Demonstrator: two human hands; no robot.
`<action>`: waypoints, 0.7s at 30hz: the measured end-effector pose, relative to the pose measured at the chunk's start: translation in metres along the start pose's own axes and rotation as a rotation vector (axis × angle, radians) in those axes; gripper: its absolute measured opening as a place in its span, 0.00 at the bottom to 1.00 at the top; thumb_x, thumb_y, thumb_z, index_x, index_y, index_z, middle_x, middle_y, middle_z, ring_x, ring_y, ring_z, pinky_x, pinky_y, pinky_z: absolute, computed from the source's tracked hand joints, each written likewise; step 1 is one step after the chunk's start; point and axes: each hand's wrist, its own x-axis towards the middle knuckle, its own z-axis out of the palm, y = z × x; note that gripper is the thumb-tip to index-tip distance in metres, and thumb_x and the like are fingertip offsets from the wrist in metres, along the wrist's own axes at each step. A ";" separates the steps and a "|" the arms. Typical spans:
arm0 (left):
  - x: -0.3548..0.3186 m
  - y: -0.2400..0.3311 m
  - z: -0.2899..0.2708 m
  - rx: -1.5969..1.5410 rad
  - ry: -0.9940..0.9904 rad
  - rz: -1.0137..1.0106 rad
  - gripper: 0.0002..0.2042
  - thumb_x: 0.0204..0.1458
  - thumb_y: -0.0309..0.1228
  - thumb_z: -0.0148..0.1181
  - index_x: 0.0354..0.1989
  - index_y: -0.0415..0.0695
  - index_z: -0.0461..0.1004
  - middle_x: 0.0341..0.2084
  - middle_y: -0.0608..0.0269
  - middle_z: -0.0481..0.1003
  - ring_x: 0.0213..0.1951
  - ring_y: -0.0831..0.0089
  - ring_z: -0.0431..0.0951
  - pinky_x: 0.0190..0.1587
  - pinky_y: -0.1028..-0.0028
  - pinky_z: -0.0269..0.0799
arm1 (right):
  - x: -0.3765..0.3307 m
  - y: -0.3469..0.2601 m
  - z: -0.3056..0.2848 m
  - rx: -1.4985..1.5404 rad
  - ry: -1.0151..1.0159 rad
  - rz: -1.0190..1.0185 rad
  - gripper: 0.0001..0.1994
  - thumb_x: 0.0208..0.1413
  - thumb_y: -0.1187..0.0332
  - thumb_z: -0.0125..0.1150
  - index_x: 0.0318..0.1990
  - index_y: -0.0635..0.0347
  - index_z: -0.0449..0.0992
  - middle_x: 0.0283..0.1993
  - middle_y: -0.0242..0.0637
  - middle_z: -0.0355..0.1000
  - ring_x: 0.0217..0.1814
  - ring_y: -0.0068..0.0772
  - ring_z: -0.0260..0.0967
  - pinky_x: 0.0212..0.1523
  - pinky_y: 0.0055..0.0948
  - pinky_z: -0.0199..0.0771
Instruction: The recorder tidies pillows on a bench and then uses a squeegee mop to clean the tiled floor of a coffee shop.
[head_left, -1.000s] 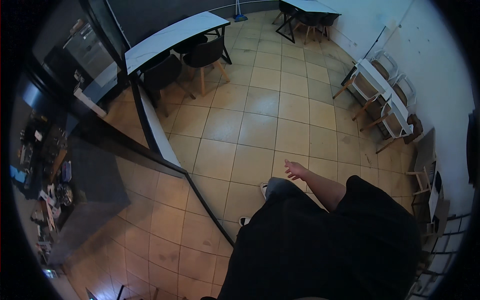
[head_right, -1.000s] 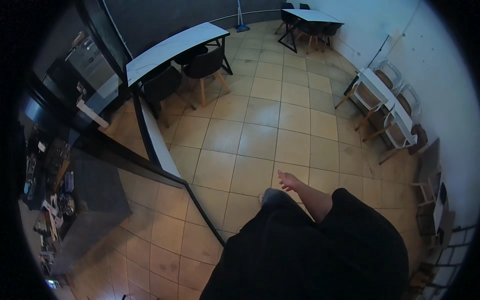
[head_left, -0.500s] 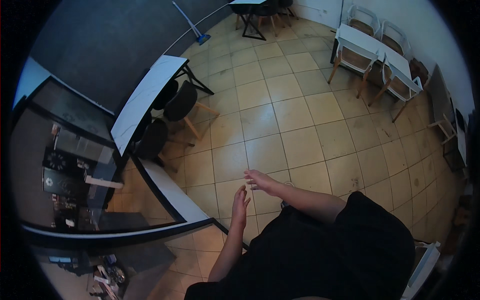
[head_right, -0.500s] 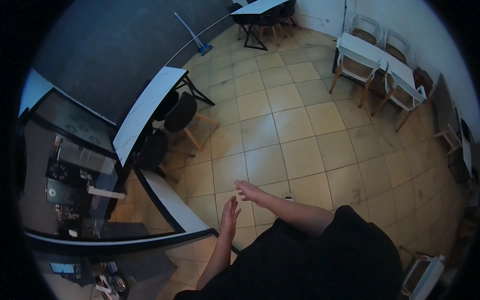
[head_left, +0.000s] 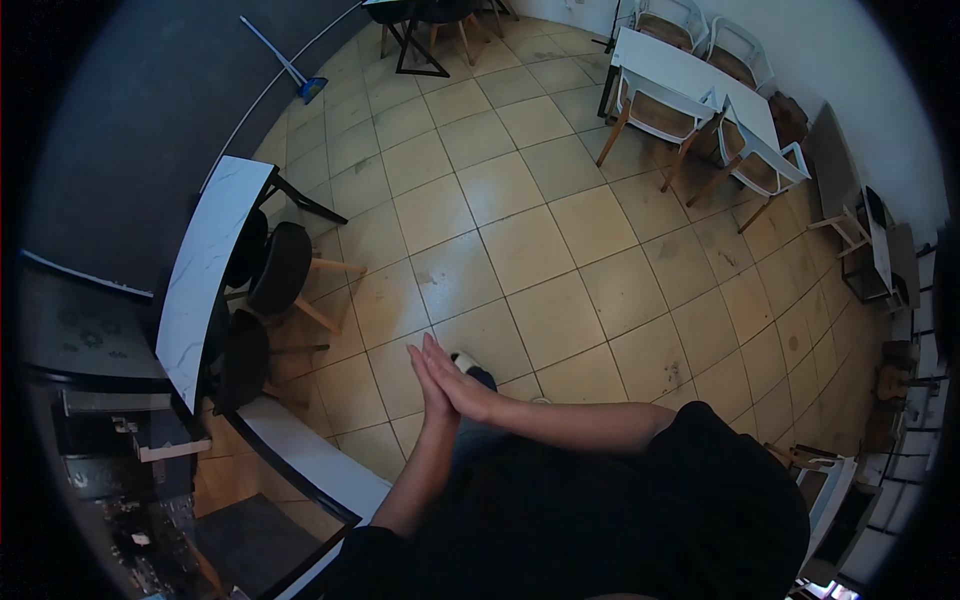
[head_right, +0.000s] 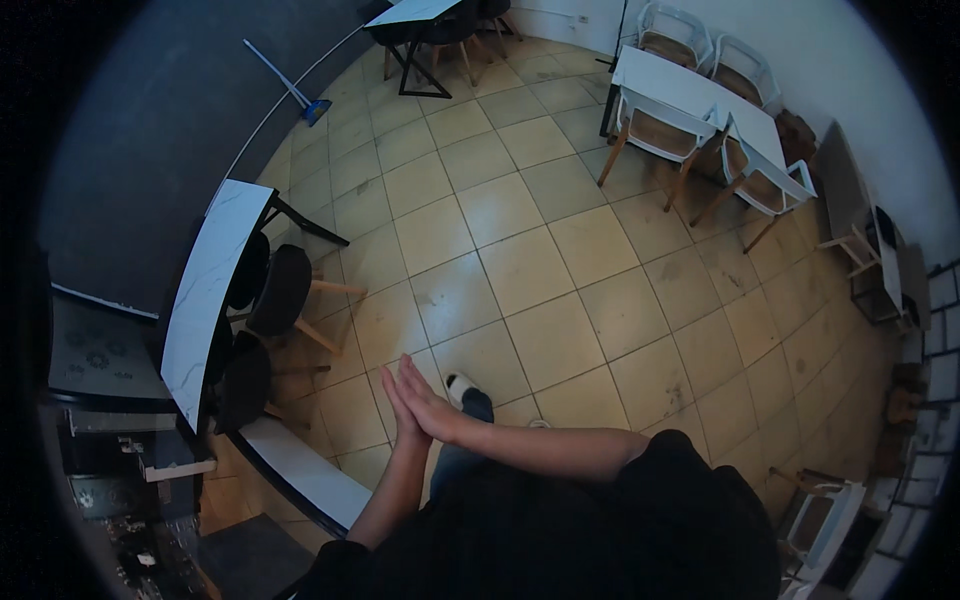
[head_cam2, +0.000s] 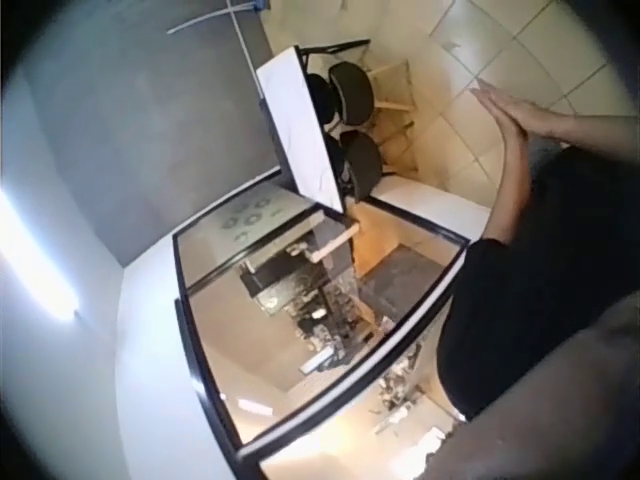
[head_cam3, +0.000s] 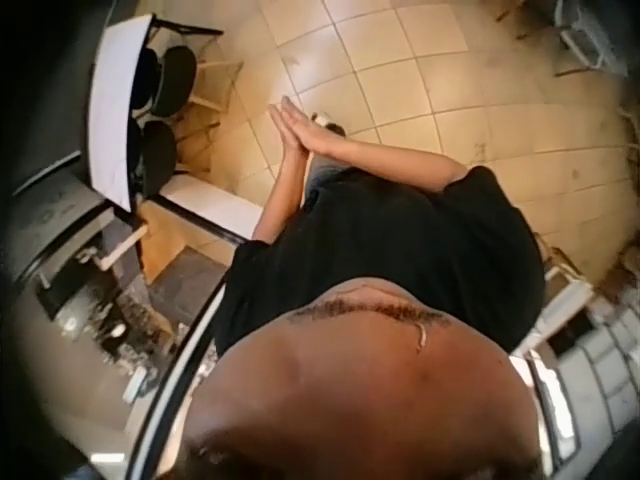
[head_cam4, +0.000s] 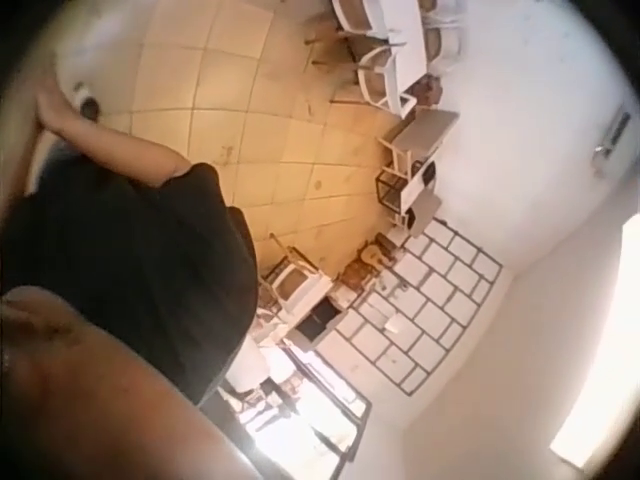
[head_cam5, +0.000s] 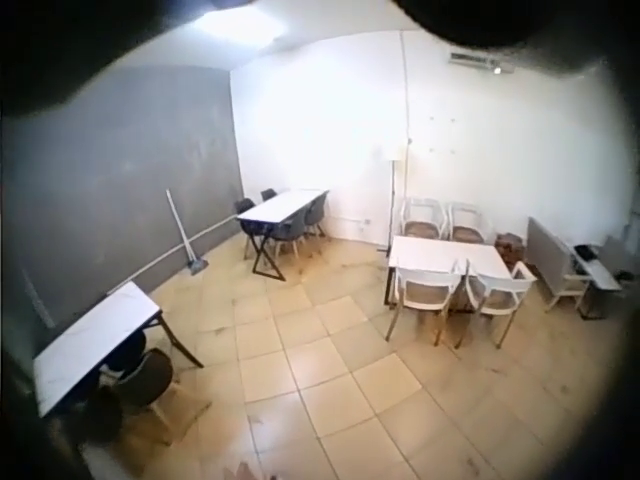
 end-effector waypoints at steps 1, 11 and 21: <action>0.012 0.003 0.009 -0.040 -0.100 -0.050 0.43 0.67 0.64 0.29 0.78 0.39 0.42 0.79 0.53 0.40 0.79 0.61 0.36 0.77 0.63 0.31 | 0.028 0.011 -0.006 0.008 0.084 0.015 0.39 0.73 0.40 0.32 0.77 0.66 0.46 0.81 0.53 0.43 0.84 0.45 0.35 0.80 0.35 0.34; 0.225 0.133 0.050 0.107 -0.710 -0.136 0.47 0.64 0.69 0.17 0.78 0.40 0.32 0.79 0.55 0.34 0.79 0.62 0.32 0.77 0.62 0.25 | 0.268 -0.069 -0.089 0.150 -0.092 0.302 0.45 0.69 0.33 0.30 0.79 0.61 0.36 0.84 0.47 0.31 0.85 0.42 0.26 0.81 0.38 0.33; 0.499 0.209 0.091 0.295 -0.838 -0.476 0.44 0.67 0.65 0.24 0.78 0.40 0.31 0.79 0.51 0.29 0.79 0.62 0.28 0.78 0.62 0.29 | 0.457 -0.152 -0.121 0.445 -0.215 0.267 0.44 0.70 0.33 0.29 0.79 0.55 0.27 0.84 0.42 0.22 0.85 0.37 0.18 0.82 0.42 0.26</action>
